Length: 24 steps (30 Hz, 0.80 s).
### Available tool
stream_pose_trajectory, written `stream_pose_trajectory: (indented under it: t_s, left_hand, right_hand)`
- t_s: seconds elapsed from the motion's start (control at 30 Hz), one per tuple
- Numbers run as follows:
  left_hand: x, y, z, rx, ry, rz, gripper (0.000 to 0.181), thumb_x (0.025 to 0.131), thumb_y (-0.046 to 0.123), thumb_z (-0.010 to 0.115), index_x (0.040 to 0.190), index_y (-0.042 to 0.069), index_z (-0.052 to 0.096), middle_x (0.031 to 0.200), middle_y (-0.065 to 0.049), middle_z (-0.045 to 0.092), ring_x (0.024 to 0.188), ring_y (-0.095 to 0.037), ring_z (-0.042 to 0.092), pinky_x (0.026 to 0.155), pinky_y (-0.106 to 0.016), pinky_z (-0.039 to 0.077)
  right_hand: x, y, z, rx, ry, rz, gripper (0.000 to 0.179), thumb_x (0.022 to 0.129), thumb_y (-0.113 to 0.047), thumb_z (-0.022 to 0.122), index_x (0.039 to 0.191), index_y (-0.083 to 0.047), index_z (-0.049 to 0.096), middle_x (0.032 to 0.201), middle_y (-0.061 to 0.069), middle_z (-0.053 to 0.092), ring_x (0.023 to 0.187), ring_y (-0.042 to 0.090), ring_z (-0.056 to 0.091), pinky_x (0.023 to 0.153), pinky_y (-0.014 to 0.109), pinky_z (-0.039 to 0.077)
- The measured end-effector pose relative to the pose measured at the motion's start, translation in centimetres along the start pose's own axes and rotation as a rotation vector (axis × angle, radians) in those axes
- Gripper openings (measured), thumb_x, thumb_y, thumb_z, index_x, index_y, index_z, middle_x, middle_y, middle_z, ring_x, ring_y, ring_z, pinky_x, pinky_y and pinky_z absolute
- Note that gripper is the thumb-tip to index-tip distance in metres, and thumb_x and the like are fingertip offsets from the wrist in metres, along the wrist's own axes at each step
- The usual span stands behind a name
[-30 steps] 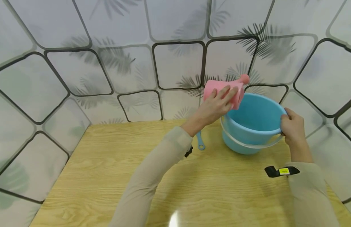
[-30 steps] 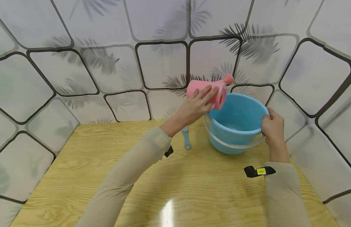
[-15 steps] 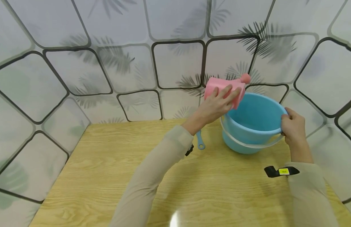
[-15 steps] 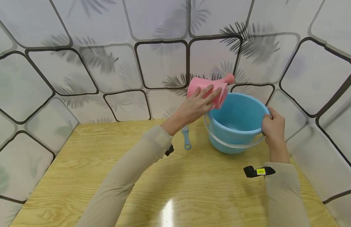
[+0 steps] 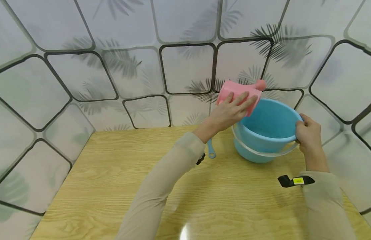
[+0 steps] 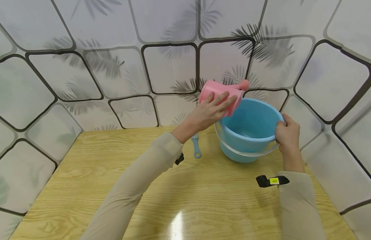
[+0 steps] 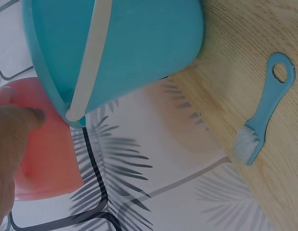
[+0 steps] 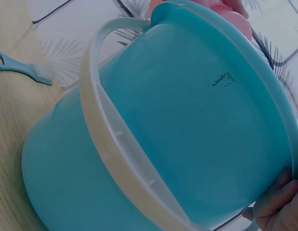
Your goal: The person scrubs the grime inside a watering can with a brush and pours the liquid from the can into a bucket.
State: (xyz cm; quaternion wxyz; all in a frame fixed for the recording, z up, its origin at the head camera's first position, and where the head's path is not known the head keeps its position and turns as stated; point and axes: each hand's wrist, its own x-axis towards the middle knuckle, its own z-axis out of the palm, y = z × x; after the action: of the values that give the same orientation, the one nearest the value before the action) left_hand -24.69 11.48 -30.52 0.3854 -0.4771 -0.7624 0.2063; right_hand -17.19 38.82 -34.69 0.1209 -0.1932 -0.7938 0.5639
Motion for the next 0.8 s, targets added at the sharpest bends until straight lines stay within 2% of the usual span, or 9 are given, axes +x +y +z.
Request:
stream_pose_trajectory:
  t_s: [0.2, 0.4, 0.53, 0.8]
  left_hand:
    - [0.06, 0.09, 0.01, 0.018, 0.021, 0.012, 0.041, 0.105, 0.003, 0.04, 0.139, 0.017, 0.059, 0.159, 0.001, 0.035, 0.145, -0.022, 0.035, 0.108, -0.046, 0.045]
    - [0.23, 0.15, -0.05, 0.008, 0.002, 0.026, 0.038, 0.105, 0.005, 0.044, 0.138, 0.016, 0.06, 0.16, 0.0, 0.035, 0.146, -0.021, 0.033, 0.109, -0.045, 0.045]
    - [0.35, 0.23, -0.11, 0.008, -0.002, 0.038, 0.04, 0.105, 0.004, 0.041, 0.139, 0.017, 0.06, 0.16, 0.0, 0.034, 0.146, -0.021, 0.033, 0.109, -0.044, 0.044]
    - [0.66, 0.42, -0.28, 0.018, 0.007, 0.059, 0.042, 0.105, 0.002, 0.039, 0.14, 0.016, 0.058, 0.159, 0.002, 0.036, 0.147, -0.02, 0.032, 0.114, -0.044, 0.039]
  right_hand:
    - [-0.06, -0.05, 0.11, -0.011, 0.012, 0.001, 0.059, 0.1, -0.017, 0.03, 0.157, -0.003, 0.019, 0.129, 0.022, 0.043, 0.041, 0.006, 0.037, 0.039, 0.019, 0.035]
    - [-0.03, -0.08, 0.13, -0.014, 0.018, 0.005, 0.059, 0.1, -0.018, 0.029, 0.157, -0.003, 0.019, 0.137, 0.023, 0.04, 0.042, 0.005, 0.038, 0.04, 0.019, 0.035]
    - [0.06, 0.01, 0.08, -0.016, 0.02, 0.01, 0.059, 0.1, -0.018, 0.029, 0.157, -0.004, 0.019, 0.144, 0.026, 0.035, 0.045, 0.004, 0.042, 0.041, 0.019, 0.035]
    - [0.04, 0.1, 0.02, -0.006, 0.033, 0.019, 0.059, 0.1, -0.017, 0.031, 0.157, -0.005, 0.021, 0.139, 0.024, 0.037, 0.044, 0.005, 0.039, 0.041, 0.018, 0.035]
